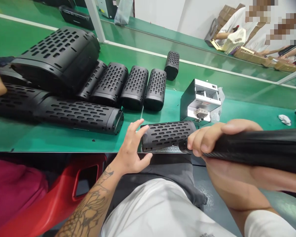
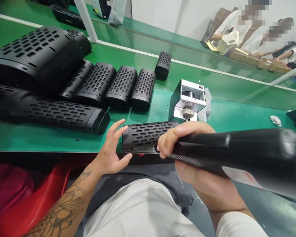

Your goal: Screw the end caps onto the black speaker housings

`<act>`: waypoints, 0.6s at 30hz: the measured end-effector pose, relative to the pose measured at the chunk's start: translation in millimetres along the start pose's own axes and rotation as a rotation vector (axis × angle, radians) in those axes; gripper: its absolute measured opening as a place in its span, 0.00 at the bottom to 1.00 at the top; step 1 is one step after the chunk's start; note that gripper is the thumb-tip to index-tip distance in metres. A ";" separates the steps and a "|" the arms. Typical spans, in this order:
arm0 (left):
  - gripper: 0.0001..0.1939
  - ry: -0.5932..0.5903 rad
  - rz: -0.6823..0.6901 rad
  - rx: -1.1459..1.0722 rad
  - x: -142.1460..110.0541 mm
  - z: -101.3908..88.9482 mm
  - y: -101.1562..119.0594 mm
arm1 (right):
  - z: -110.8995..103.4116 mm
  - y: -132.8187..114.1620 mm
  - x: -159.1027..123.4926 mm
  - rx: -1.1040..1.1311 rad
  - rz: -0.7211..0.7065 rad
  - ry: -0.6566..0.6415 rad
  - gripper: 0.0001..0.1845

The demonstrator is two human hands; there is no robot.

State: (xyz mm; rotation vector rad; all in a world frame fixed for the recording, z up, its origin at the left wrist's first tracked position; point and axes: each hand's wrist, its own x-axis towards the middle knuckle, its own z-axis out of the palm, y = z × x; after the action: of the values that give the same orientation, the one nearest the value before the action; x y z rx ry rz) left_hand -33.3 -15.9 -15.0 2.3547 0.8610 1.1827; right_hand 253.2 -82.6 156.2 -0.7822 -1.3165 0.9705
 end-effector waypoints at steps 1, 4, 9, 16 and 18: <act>0.56 -0.009 -0.014 -0.023 -3.8 0.5 -5.4 | -2.5 4.5 3.6 0.025 -0.025 -0.015 0.30; 0.61 -0.023 -0.052 -0.077 -10.5 3.5 -13.7 | -4.0 18.3 11.3 0.085 -0.031 -0.002 0.34; 0.62 -0.049 -0.090 -0.120 -10.1 8.4 -15.9 | 1.6 29.9 15.4 0.080 -0.045 0.027 0.34; 0.61 -0.038 -0.096 -0.121 -7.2 12.6 -20.1 | 6.9 32.6 23.7 0.091 -0.073 0.012 0.32; 0.61 -0.044 -0.095 -0.110 -6.1 11.7 -21.2 | 10.8 38.2 27.7 0.117 -0.096 0.043 0.34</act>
State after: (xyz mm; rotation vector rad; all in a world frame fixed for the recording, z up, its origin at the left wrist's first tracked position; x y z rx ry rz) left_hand -34.2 -4.7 -37.3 2.2182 0.8600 1.1078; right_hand 237.2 -42.3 134.6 -0.6413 -1.2375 0.9408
